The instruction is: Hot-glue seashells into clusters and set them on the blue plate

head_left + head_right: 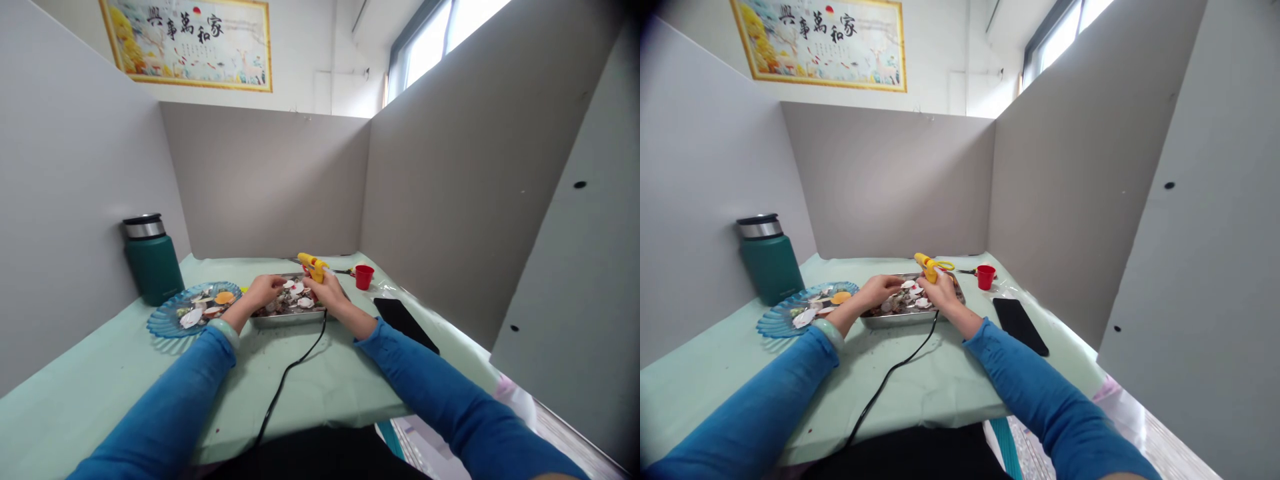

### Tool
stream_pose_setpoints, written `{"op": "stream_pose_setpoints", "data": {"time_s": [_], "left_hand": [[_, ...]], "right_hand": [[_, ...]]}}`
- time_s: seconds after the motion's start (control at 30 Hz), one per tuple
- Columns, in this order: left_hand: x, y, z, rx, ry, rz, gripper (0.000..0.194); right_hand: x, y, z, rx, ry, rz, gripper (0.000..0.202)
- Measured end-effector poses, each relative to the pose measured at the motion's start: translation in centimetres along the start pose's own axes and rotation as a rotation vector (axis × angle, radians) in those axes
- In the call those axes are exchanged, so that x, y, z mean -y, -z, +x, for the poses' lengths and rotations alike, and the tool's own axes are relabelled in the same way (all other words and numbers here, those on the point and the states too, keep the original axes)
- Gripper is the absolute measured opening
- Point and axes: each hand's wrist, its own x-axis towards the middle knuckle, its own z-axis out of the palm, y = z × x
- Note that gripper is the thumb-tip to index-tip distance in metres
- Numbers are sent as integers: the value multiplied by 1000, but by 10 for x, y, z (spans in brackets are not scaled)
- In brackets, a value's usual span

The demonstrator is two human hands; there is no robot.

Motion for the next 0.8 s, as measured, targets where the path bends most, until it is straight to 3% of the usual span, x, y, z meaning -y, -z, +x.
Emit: {"op": "stream_pose_setpoints", "data": {"time_s": [0.2, 0.33, 0.57, 0.8], "left_hand": [[-12, -2, -7, 95, -69, 384, 23], [-27, -9, -14, 148, -65, 596, 27], [-29, -13, -15, 220, -105, 596, 28], [-16, -12, -8, 115, -55, 445, 25]], "right_hand": [[-1, -1, 1, -8, -6, -23, 21], [-1, -2, 2, -6, -6, -15, 20], [0, -1, 1, -2, 0, -44, 22], [-2, -2, 3, -2, -8, -30, 24]]}}
